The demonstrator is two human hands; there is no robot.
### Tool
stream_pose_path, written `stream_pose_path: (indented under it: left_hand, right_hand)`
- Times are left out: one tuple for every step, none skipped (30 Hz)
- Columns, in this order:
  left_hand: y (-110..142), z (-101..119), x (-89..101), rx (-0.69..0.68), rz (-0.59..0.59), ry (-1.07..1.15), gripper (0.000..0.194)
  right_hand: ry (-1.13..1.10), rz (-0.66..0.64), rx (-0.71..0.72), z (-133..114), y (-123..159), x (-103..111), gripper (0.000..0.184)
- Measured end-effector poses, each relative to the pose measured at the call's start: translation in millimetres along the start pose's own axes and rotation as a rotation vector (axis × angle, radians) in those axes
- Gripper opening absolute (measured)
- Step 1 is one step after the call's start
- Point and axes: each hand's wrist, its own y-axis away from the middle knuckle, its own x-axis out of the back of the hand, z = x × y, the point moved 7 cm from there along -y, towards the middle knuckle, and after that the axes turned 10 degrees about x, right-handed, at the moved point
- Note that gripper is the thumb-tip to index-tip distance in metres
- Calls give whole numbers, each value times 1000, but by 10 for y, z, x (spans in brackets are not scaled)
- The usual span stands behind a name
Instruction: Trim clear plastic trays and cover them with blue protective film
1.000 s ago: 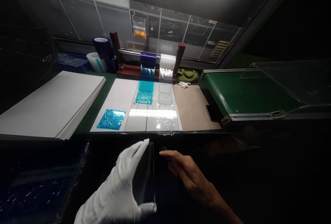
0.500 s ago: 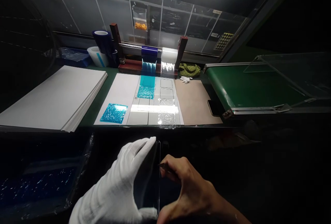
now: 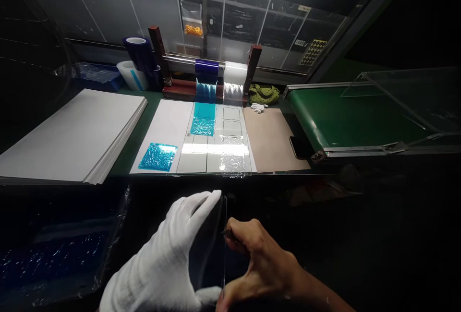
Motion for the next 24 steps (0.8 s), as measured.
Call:
stream_pose_path:
  left_hand:
    - [-8, -1, 7, -2, -2, 7, 115]
    - [-15, 0, 13, -5, -6, 13, 115]
    - [-20, 2, 16, -10, -14, 19, 115]
    - [-24, 6, 21, -16, -20, 22, 114]
    - [-28, 11, 30, -22, -21, 24, 114]
    - [-32, 16, 39, -27, -19, 22, 113]
    - [-36, 22, 49, -31, -15, 18, 113]
    - [-42, 25, 55, -33, -16, 11, 112]
    - [-49, 25, 58, -33, -18, 4, 111]
    - [-56, 22, 55, -31, -24, -4, 110]
    - [-64, 17, 49, -33, -30, -10, 109]
    - [-71, 11, 41, -36, -31, -15, 109]
    - [-77, 1, 34, -38, -26, -18, 110]
    - [-81, -10, 23, -39, -20, -22, 112]
    - [-83, -22, 12, -38, -9, -26, 113]
    - [-82, -33, 0, -34, -2, -31, 113]
    - [-80, -43, -12, -26, 6, -37, 113]
    - [-75, -48, -23, -19, 9, -43, 113]
    - [-71, -51, -34, -10, 8, -51, 112]
    - [-67, -54, -41, 2, 7, -61, 112]
    - [-65, -61, -38, 18, 16, -74, 113]
    - [-64, -71, -29, 36, 33, -93, 113]
    - [-65, -86, -12, 55, 60, -113, 114]
    - [-68, -106, 4, 78, 88, -134, 115]
  right_hand:
    - [1, -1, 0, -5, -10, 2, 71]
    - [5, -3, -4, -8, -18, 4, 70]
    - [9, -5, -6, -12, -23, 5, 70]
    - [15, -7, -5, -16, -27, 4, 69]
    - [17, -8, -1, -22, -29, 2, 69]
    - [18, -6, 3, -27, -28, 0, 69]
    - [15, -1, 3, -29, -26, -1, 68]
    - [5, -1, 0, -30, -21, -5, 67]
    - [-12, -8, -5, -28, -16, -15, 65]
    - [-30, -20, -14, -25, -10, -28, 62]
    - [-47, -31, -24, -21, -4, -39, 60]
    - [-60, -36, -34, -15, 0, -45, 59]
    - [-71, -33, -41, -9, 2, -48, 58]
    - [-82, -22, -46, -1, 1, -48, 59]
    - [-92, -6, -52, 12, 0, -48, 59]
    - [-101, 7, -57, 28, -1, -53, 60]
    - [-110, 17, -61, 49, -1, -65, 61]
    - [-120, 24, -58, 67, 3, -79, 62]
    - [-131, 40, -48, 85, 10, -88, 64]
    - [-140, 82, -32, 100, 25, -74, 65]
    - [-149, 156, -8, 110, 50, -31, 67]
    - [-161, 257, 19, 119, 90, 39, 68]
    - [-172, 366, 41, 129, 142, 124, 69]
    - [-178, 461, 49, 141, 200, 207, 67]
